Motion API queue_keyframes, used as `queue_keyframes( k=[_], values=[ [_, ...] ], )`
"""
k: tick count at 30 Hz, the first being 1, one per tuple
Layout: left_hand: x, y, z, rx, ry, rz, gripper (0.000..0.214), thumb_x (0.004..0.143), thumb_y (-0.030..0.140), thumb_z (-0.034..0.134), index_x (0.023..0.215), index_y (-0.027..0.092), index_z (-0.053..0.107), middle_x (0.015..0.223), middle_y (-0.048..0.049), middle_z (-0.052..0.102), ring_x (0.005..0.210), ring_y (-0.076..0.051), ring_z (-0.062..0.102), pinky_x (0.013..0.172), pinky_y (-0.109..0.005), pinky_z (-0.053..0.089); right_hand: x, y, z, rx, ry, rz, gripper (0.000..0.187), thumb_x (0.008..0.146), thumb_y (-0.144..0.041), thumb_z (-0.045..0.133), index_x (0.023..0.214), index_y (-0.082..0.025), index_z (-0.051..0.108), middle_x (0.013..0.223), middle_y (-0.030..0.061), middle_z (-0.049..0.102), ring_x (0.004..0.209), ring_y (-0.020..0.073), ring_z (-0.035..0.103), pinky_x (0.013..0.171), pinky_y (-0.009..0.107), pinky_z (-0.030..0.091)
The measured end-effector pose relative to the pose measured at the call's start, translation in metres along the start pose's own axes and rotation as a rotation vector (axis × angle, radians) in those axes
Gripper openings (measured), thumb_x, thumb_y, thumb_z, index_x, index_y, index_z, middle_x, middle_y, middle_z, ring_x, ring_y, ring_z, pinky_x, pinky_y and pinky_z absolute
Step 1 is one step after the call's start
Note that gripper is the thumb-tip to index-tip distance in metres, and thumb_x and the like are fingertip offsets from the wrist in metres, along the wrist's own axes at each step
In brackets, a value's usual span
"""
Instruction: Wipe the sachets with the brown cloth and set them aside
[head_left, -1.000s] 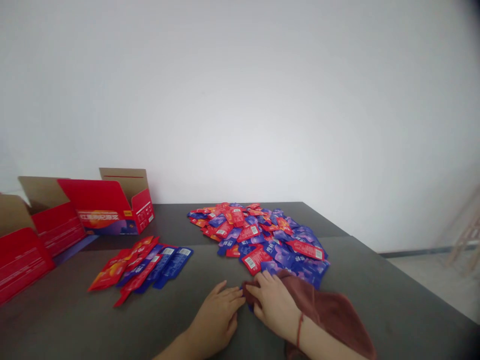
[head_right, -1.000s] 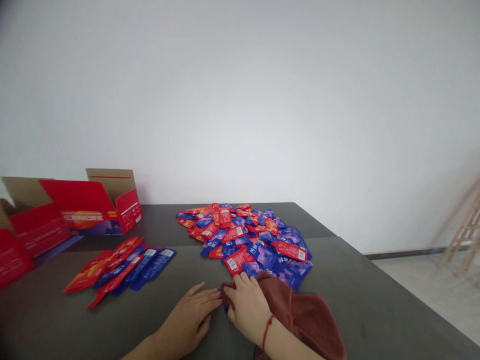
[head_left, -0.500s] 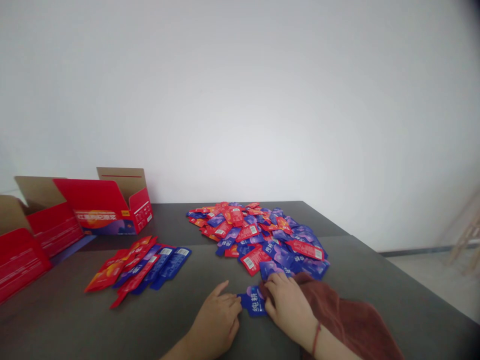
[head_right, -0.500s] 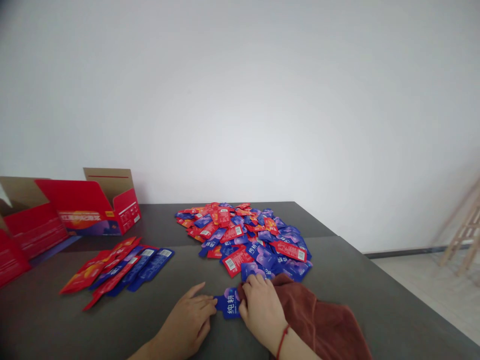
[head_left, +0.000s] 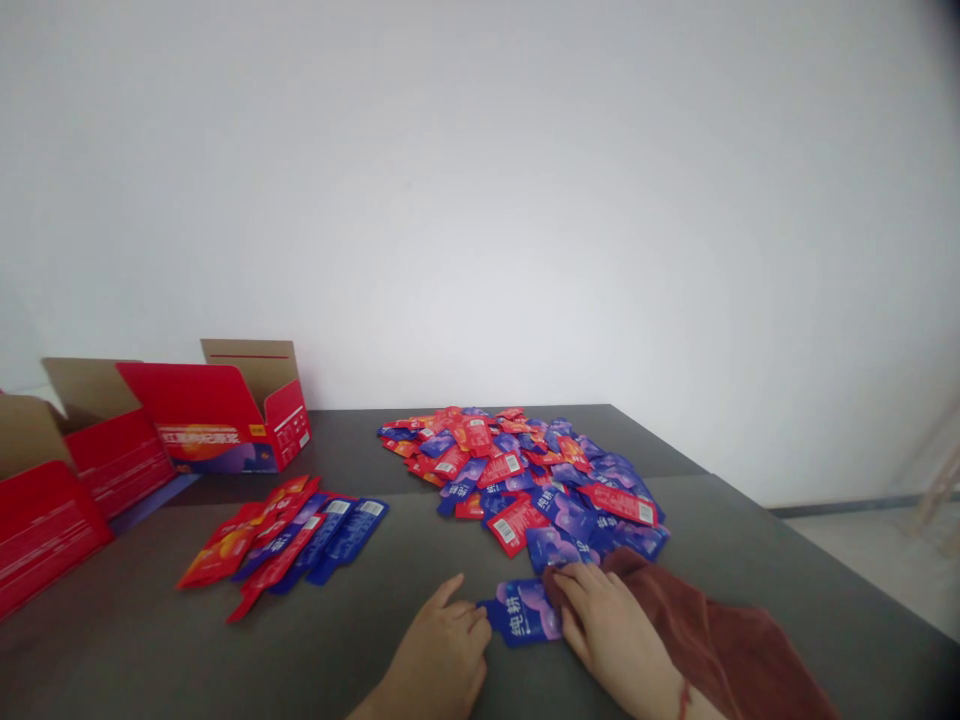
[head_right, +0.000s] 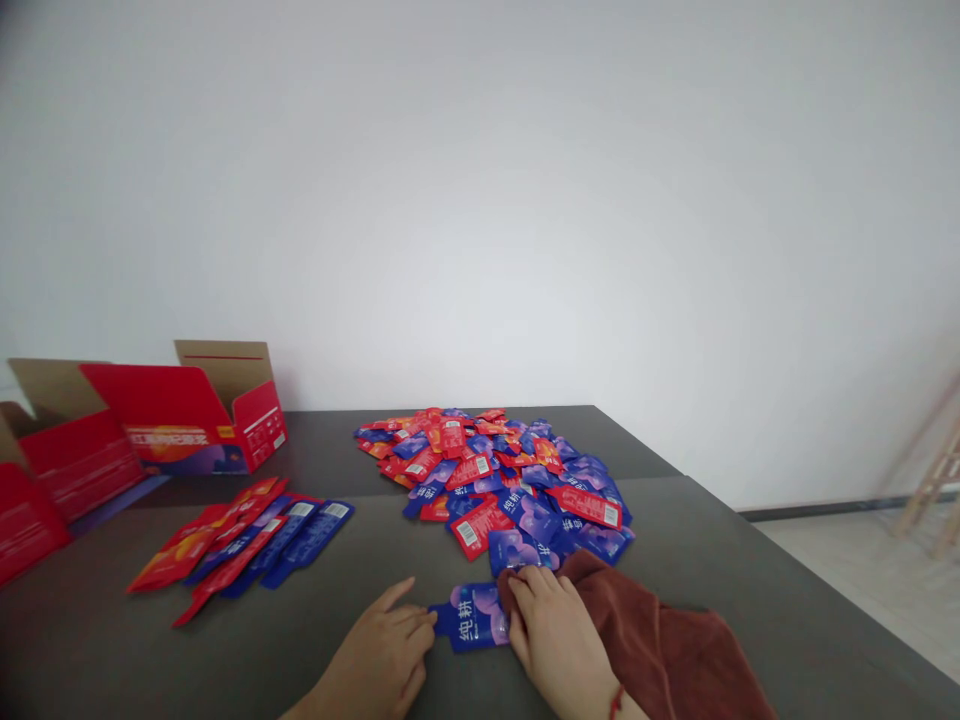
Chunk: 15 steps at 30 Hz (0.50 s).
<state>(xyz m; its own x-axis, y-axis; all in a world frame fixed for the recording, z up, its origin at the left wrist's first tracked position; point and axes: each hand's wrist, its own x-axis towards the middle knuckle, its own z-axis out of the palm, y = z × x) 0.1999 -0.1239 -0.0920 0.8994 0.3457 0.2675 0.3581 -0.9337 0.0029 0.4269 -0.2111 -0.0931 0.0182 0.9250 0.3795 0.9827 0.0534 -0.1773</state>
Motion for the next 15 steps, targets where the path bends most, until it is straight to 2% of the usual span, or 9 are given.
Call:
queue_keyframes(
  k=[3, 9, 12, 15],
  values=[
    [0.002, 0.001, 0.001, 0.012, 0.002, -0.004, 0.015, 0.084, 0.016, 0.053, 0.096, 0.016, 0.062, 0.097, -0.0049, 0.070, 0.091, -0.019, 0.064, 0.111, -0.044, 0.027, 0.002, -0.010, 0.005, -0.026, 0.005, -0.036, 0.035, 0.084, -0.012, 0.050, 0.116, -0.019, 0.062, 0.108, 0.0078, 0.064, 0.097, 0.0240, 0.055, 0.087, 0.038, 0.039],
    [0.000, 0.000, 0.002, -0.012, 0.027, -0.017, 0.017, 0.081, 0.012, 0.051, 0.092, 0.017, 0.063, 0.091, -0.0040, 0.070, 0.089, -0.019, 0.064, 0.109, -0.045, 0.029, 0.016, -0.058, 0.010, 0.118, -0.109, -0.182, 0.034, 0.084, -0.015, 0.053, 0.116, -0.020, 0.063, 0.111, 0.0049, 0.065, 0.100, 0.0214, 0.056, 0.091, 0.034, 0.040],
    [-0.001, -0.001, 0.002, -0.079, 0.071, -0.067, 0.022, 0.078, 0.010, 0.051, 0.096, 0.018, 0.062, 0.092, -0.0035, 0.070, 0.089, -0.018, 0.064, 0.109, -0.044, 0.030, 0.004, -0.054, 0.003, 0.180, -0.131, -0.263, 0.035, 0.086, -0.016, 0.052, 0.119, -0.024, 0.061, 0.116, 0.0021, 0.064, 0.104, 0.0199, 0.055, 0.094, 0.032, 0.039],
    [-0.001, -0.002, 0.002, -0.113, 0.097, -0.071, 0.026, 0.076, 0.009, 0.050, 0.097, 0.019, 0.062, 0.093, -0.0037, 0.070, 0.089, -0.018, 0.064, 0.108, -0.044, 0.031, -0.016, -0.030, -0.002, 0.135, -0.107, -0.268, 0.042, 0.082, -0.013, 0.054, 0.122, -0.026, 0.059, 0.117, 0.0011, 0.063, 0.104, 0.0203, 0.055, 0.093, 0.033, 0.040]
  ],
)
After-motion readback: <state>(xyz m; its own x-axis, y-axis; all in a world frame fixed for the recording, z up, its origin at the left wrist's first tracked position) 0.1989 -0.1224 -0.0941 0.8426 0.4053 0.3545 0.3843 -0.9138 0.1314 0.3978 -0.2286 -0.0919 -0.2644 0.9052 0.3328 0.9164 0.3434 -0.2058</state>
